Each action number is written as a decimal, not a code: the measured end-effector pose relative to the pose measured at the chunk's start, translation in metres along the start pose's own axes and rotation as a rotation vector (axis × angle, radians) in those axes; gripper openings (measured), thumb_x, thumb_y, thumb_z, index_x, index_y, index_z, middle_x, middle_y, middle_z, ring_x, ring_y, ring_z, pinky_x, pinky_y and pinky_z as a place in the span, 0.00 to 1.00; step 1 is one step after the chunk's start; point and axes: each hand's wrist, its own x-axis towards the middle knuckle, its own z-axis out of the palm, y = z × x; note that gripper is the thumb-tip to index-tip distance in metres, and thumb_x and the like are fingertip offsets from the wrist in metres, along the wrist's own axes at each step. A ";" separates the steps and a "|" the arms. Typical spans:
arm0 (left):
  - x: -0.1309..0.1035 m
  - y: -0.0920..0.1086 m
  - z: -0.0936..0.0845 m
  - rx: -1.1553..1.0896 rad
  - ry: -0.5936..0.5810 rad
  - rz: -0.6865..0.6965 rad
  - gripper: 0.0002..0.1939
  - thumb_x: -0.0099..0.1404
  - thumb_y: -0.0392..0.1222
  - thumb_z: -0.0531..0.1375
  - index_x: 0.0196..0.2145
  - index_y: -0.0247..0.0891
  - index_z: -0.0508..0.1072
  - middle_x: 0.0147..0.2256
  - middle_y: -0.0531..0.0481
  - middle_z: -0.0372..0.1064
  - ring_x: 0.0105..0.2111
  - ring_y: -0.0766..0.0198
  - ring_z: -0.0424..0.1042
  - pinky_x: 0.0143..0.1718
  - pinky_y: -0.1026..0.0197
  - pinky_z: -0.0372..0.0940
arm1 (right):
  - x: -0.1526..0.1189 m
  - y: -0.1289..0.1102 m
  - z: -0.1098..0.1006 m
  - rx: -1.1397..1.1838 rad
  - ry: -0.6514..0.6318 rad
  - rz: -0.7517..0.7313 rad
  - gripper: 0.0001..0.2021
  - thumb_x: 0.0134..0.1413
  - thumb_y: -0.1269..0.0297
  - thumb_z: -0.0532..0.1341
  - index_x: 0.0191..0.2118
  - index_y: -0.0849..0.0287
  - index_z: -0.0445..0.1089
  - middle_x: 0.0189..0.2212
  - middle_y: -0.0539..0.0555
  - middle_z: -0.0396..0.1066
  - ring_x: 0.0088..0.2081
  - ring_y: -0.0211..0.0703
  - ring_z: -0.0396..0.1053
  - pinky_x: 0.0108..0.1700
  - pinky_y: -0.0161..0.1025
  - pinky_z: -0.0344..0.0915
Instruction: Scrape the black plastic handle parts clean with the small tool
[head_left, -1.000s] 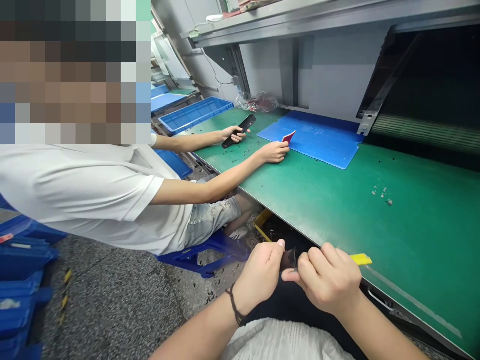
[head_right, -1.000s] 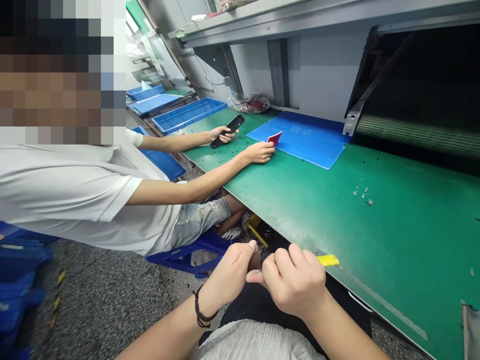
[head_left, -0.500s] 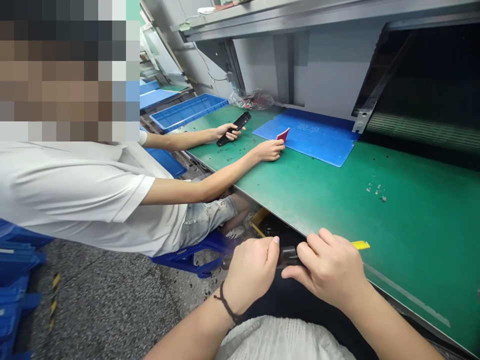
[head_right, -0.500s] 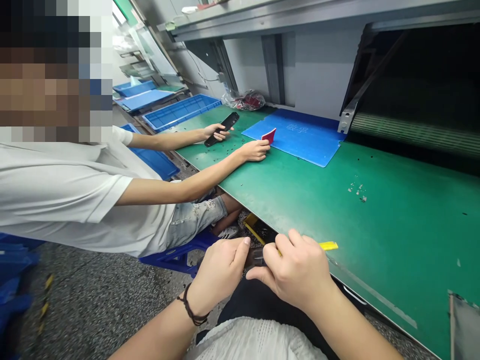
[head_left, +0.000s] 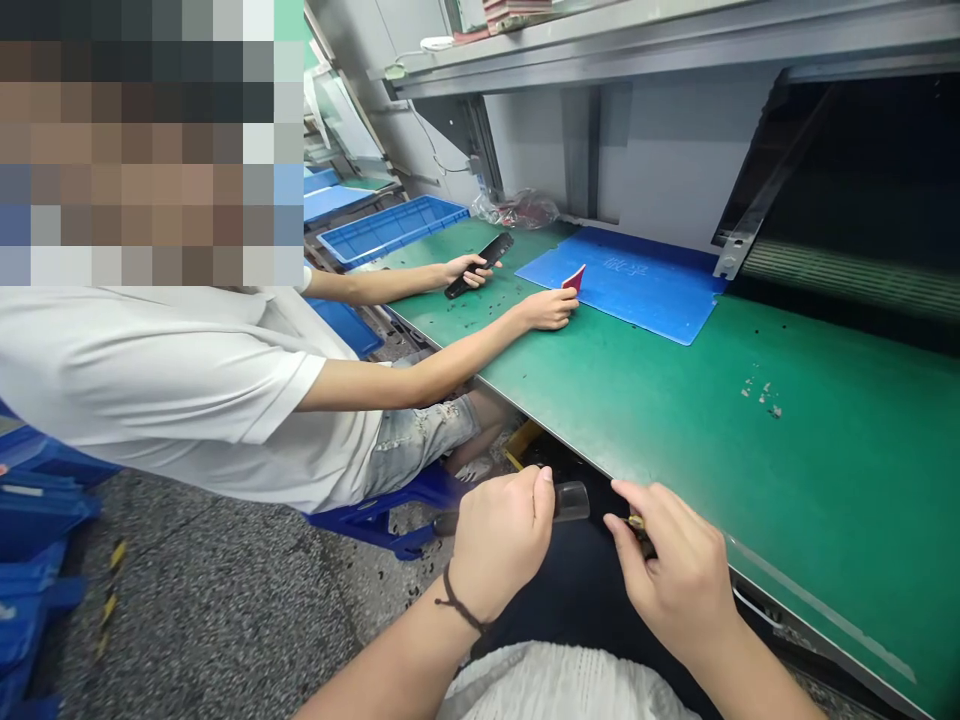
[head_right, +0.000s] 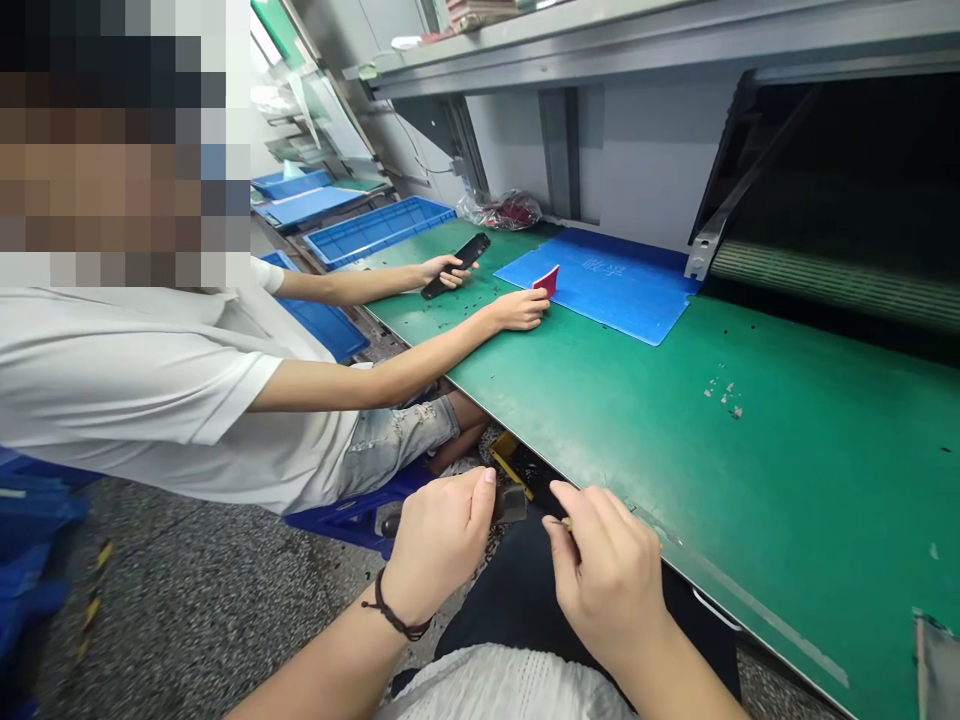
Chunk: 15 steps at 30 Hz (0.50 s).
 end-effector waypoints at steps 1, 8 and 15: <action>0.000 0.000 0.001 0.017 0.011 0.010 0.24 0.80 0.45 0.44 0.25 0.40 0.65 0.23 0.46 0.71 0.22 0.58 0.67 0.28 0.57 0.41 | -0.001 -0.001 -0.001 0.017 -0.015 0.065 0.11 0.70 0.70 0.61 0.55 0.60 0.71 0.31 0.51 0.68 0.31 0.40 0.64 0.34 0.38 0.59; 0.001 0.006 0.002 0.003 -0.027 0.039 0.26 0.80 0.46 0.43 0.25 0.40 0.66 0.23 0.46 0.71 0.21 0.58 0.67 0.27 0.57 0.41 | 0.006 -0.010 0.000 0.222 -0.076 0.166 0.01 0.68 0.67 0.63 0.41 0.56 0.72 0.29 0.48 0.69 0.30 0.37 0.65 0.32 0.36 0.59; 0.005 0.008 0.001 -0.206 -0.125 -0.045 0.28 0.80 0.50 0.39 0.24 0.40 0.60 0.23 0.47 0.67 0.22 0.61 0.63 0.28 0.56 0.44 | 0.012 -0.014 0.004 0.346 0.004 0.136 0.05 0.68 0.71 0.62 0.38 0.56 0.73 0.28 0.48 0.70 0.28 0.35 0.65 0.32 0.35 0.60</action>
